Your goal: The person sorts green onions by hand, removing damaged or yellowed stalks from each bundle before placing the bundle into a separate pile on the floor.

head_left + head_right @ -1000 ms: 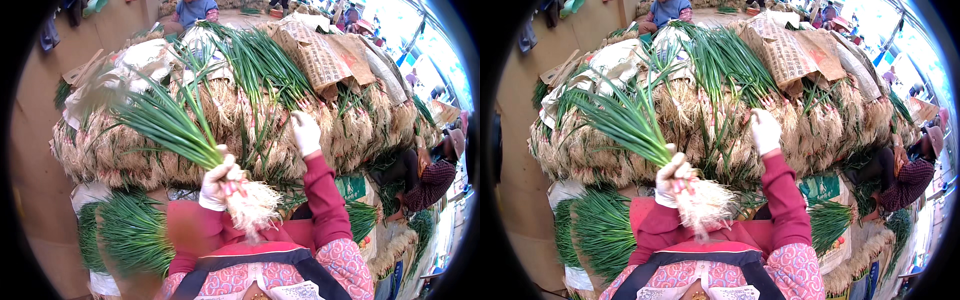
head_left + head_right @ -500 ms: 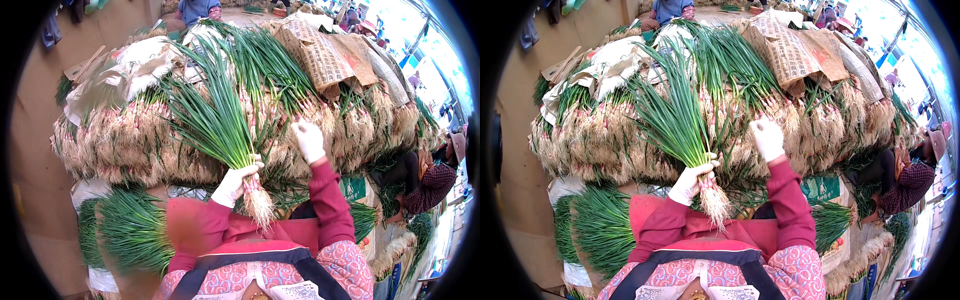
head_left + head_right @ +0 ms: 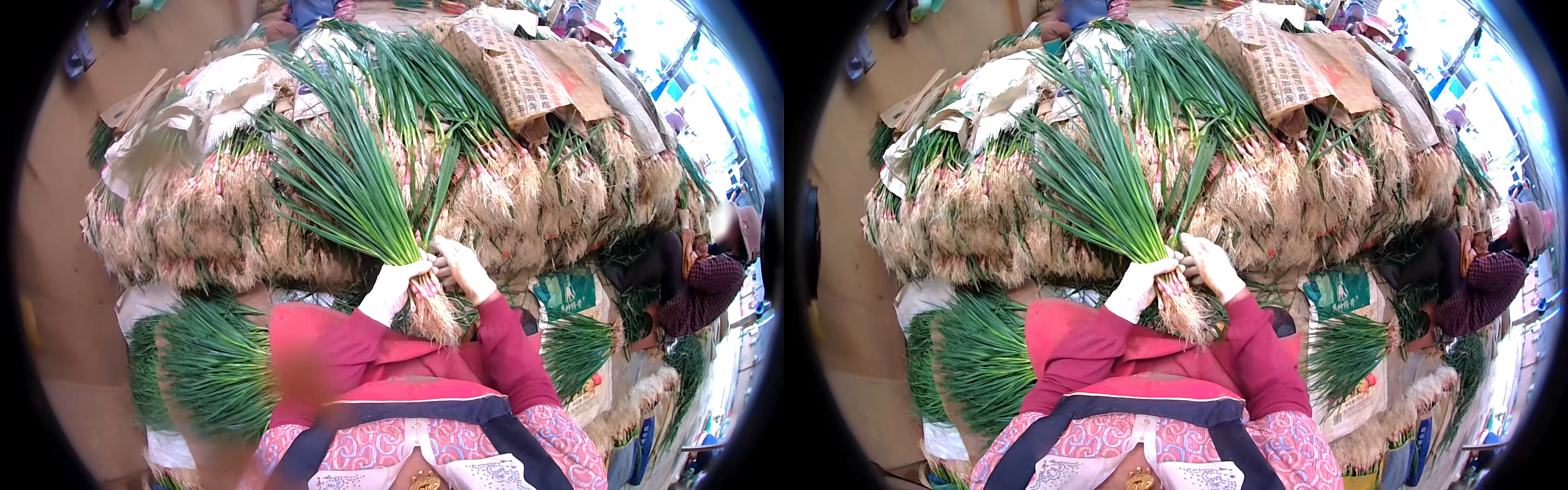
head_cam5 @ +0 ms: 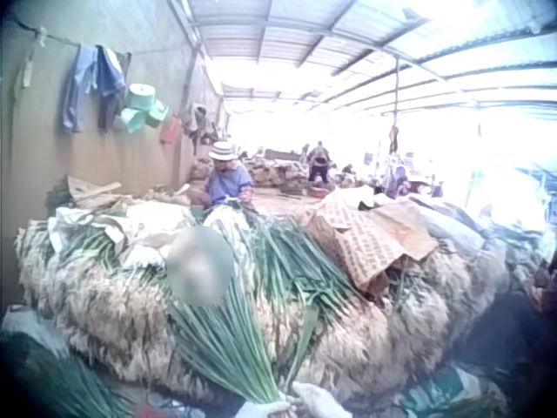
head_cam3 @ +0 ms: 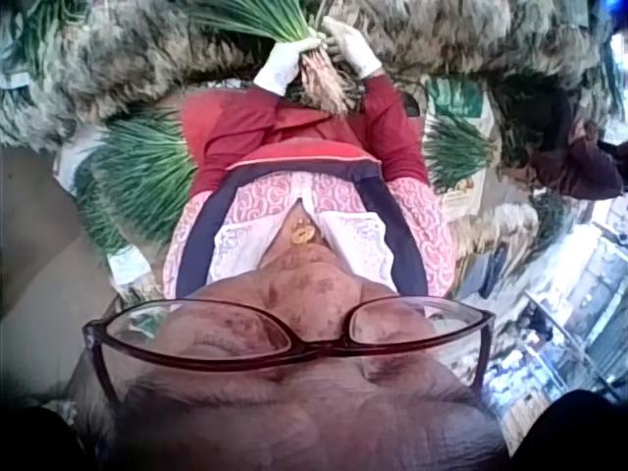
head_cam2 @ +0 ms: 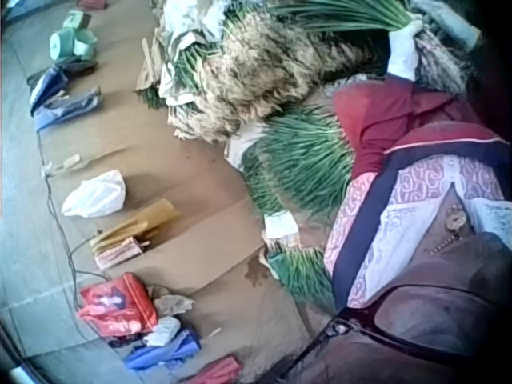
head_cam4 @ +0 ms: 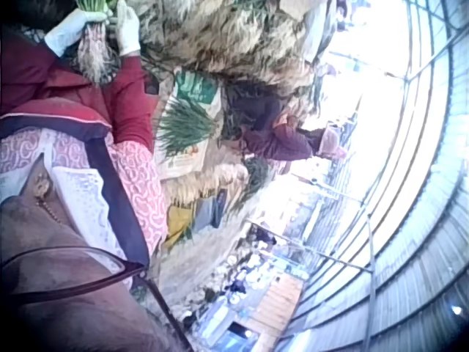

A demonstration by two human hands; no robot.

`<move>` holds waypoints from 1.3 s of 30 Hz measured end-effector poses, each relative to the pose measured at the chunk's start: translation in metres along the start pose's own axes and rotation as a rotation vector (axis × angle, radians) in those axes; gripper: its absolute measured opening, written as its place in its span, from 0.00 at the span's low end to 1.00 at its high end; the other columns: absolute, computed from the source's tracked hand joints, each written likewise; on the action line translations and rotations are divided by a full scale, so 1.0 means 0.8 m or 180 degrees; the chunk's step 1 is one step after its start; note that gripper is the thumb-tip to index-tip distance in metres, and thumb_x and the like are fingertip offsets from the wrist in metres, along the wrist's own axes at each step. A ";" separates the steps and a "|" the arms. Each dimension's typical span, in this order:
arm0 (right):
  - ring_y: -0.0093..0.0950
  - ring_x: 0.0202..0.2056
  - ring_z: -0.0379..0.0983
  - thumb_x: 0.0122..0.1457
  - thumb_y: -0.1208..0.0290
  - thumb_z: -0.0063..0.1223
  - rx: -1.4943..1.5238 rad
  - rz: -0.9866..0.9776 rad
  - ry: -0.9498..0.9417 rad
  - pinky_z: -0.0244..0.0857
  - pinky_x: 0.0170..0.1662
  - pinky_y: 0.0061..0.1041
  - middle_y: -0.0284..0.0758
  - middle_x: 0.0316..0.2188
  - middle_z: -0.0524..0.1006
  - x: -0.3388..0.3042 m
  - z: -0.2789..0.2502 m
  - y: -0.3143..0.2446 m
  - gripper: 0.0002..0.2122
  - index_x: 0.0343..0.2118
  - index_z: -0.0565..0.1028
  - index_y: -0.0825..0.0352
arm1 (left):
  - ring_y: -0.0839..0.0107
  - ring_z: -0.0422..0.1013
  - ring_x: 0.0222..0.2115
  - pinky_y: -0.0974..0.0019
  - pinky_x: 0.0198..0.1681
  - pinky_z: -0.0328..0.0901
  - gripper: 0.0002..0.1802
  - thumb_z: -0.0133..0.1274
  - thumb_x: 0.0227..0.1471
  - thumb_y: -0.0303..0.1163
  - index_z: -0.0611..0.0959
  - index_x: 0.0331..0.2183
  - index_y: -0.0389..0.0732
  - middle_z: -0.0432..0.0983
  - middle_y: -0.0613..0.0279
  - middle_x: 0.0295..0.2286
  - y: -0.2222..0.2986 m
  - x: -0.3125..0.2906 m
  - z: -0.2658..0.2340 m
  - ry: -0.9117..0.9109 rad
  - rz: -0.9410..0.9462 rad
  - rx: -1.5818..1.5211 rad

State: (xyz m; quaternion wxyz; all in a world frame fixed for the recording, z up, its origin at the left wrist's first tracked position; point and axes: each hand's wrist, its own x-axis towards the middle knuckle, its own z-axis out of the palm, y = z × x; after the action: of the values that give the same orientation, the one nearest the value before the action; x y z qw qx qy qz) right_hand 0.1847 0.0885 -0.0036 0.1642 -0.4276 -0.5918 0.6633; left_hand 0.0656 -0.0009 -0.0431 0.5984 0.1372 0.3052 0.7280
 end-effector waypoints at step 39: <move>0.45 0.44 0.68 0.42 0.51 0.59 -0.2786 -0.0879 0.2471 0.63 0.45 0.37 0.52 0.43 0.69 0.139 -0.135 -0.130 0.35 0.51 0.63 0.67 | 0.69 0.70 0.27 0.61 0.29 0.67 0.29 0.48 0.45 0.18 0.65 0.50 0.48 0.70 0.61 0.35 0.138 -0.042 0.031 -0.0884 0.0947 -0.0896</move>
State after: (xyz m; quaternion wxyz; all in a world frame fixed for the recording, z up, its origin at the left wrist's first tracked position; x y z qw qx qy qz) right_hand 0.1727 0.2643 0.0584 0.2617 -0.5856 -0.7568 0.1260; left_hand 0.0008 -0.0370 0.0487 0.5340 0.1947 0.0921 0.8176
